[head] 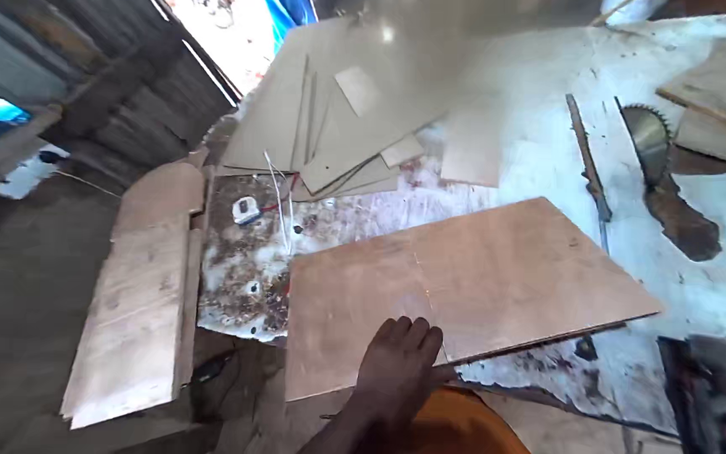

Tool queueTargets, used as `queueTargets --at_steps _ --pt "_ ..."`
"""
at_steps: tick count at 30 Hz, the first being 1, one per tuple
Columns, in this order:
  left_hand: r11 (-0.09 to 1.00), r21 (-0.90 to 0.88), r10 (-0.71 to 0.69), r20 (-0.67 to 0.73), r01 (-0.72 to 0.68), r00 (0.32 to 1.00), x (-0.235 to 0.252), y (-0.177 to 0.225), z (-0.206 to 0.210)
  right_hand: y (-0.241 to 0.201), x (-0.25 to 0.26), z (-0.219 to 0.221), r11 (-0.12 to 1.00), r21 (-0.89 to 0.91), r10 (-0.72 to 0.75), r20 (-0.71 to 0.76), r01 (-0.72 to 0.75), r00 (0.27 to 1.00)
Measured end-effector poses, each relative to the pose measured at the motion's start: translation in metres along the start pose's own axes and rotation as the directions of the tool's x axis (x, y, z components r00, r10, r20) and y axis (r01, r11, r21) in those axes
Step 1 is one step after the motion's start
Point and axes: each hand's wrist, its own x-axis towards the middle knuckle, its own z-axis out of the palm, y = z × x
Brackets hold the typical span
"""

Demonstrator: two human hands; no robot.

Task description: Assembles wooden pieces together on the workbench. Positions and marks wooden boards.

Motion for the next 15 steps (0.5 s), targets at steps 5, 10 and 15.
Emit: queueTargets --at_steps 5,10,15 --pt "0.977 -0.126 -0.139 0.22 0.17 0.966 0.003 -0.028 0.033 -0.031 -0.011 0.025 0.97 -0.098 0.205 -0.168 -0.224 0.964" --pt "0.989 -0.036 -0.137 0.108 0.141 0.985 0.022 -0.07 0.063 -0.057 -0.046 0.08 0.976 -0.192 0.069 -0.157 -0.099 0.985" --pt "0.976 -0.108 -0.179 0.075 0.187 0.981 0.018 -0.075 0.072 -0.1 -0.077 0.191 0.966 -0.255 0.0 0.166 0.043 0.986"
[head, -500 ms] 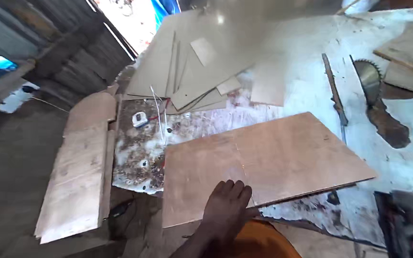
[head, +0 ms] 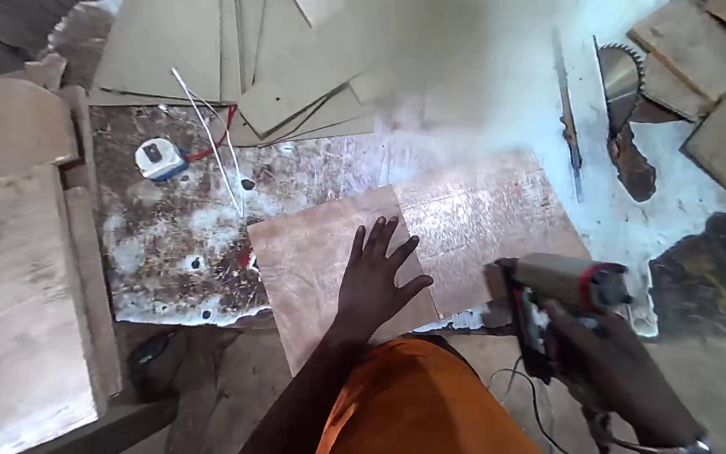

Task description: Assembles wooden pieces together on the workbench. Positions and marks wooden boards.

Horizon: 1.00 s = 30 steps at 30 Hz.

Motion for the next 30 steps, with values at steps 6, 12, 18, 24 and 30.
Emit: queueTargets --at_steps 6,12,18,24,30 --pt "0.988 0.052 -0.149 0.044 0.146 0.988 0.002 0.003 -0.004 -0.04 0.027 0.075 0.999 -0.039 0.032 0.27 -0.022 0.962" --pt "0.987 0.067 -0.156 0.149 0.148 0.977 0.006 0.004 -0.012 -0.046 0.023 0.09 0.983 -0.178 0.075 0.24 -0.032 0.968" --pt "0.991 0.06 -0.132 0.257 0.121 0.957 0.008 0.004 -0.021 -0.041 0.017 0.098 0.978 -0.207 0.05 0.169 -0.014 0.984" --pt "0.992 0.046 -0.125 0.259 0.117 0.958 0.007 -0.001 -0.022 -0.054 0.031 0.105 0.98 -0.195 0.057 0.168 -0.023 0.984" --pt "0.993 0.001 -0.113 0.221 0.115 0.969 0.008 -0.003 -0.02 -0.07 0.046 0.109 0.966 -0.256 0.074 0.163 -0.03 0.984"
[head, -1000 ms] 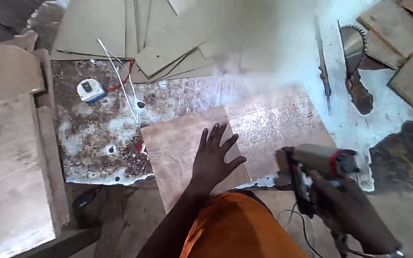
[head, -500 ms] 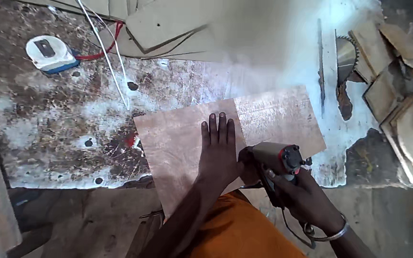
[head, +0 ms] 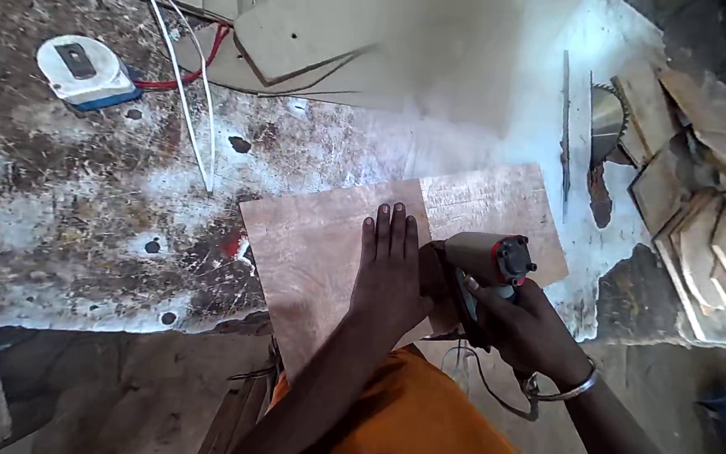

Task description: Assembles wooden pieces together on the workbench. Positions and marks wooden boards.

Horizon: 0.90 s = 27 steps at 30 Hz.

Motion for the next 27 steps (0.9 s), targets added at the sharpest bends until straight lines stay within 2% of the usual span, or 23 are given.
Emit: queueTargets --at_steps 7,19,23,27 --pt "1.0 -0.023 0.003 0.01 -0.003 1.0 0.0 -0.001 0.0 -0.019 0.016 -0.004 1.0 -0.015 0.02 0.036 -0.019 0.999" --pt "1.0 0.017 0.002 0.052 -0.003 0.999 0.001 -0.001 -0.002 -0.043 0.045 -0.005 0.987 -0.159 -0.021 0.01 0.022 1.0" --pt "1.0 0.019 0.004 0.065 -0.005 0.998 0.0 -0.001 -0.005 -0.052 0.054 -0.006 0.984 -0.177 0.017 0.006 -0.016 1.0" --pt "0.999 0.027 0.024 0.005 -0.024 1.0 -0.001 -0.002 -0.001 -0.058 0.062 -0.007 0.985 -0.174 0.016 -0.011 -0.018 1.0"
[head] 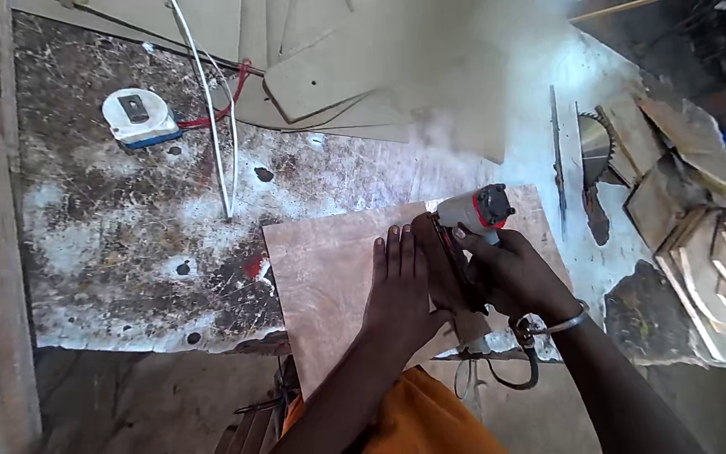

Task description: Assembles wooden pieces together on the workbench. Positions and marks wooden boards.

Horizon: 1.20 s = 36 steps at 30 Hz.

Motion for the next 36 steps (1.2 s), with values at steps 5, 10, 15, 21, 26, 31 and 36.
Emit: queueTargets --at_steps 5,10,15,21,26,31,36 --pt "1.0 0.017 -0.005 -0.038 0.005 0.999 -0.001 0.001 0.002 -0.008 0.007 -0.004 1.0 0.01 -0.01 0.032 0.01 0.999" --pt "0.999 0.036 0.007 -0.098 -0.004 0.995 0.0 0.001 0.009 -0.015 0.019 -0.006 1.0 -0.008 -0.018 0.042 0.018 0.999" --pt "0.993 -0.092 0.069 -0.044 -0.072 0.997 -0.029 -0.011 0.0 0.005 0.001 -0.029 0.996 0.054 -0.068 0.057 0.065 0.996" --pt "0.987 0.122 0.116 -0.079 -0.106 0.99 -0.107 -0.033 0.017 0.134 -0.081 -0.113 0.979 0.202 0.028 -0.22 0.018 0.975" --pt "0.973 0.097 0.216 -0.047 -0.211 0.975 -0.116 -0.02 -0.014 0.29 -0.078 -0.164 0.989 -0.142 -0.038 -0.513 -0.041 0.858" --pt "0.959 -0.078 0.282 0.129 -0.274 0.951 -0.14 0.01 -0.186 0.374 -0.052 -0.17 0.953 -0.285 -0.098 -0.615 -0.105 0.782" --pt "0.987 0.08 0.136 0.023 -0.137 0.99 -0.062 -0.025 -0.244 0.37 -0.046 -0.17 0.976 -0.172 -0.022 -0.684 -0.132 0.729"
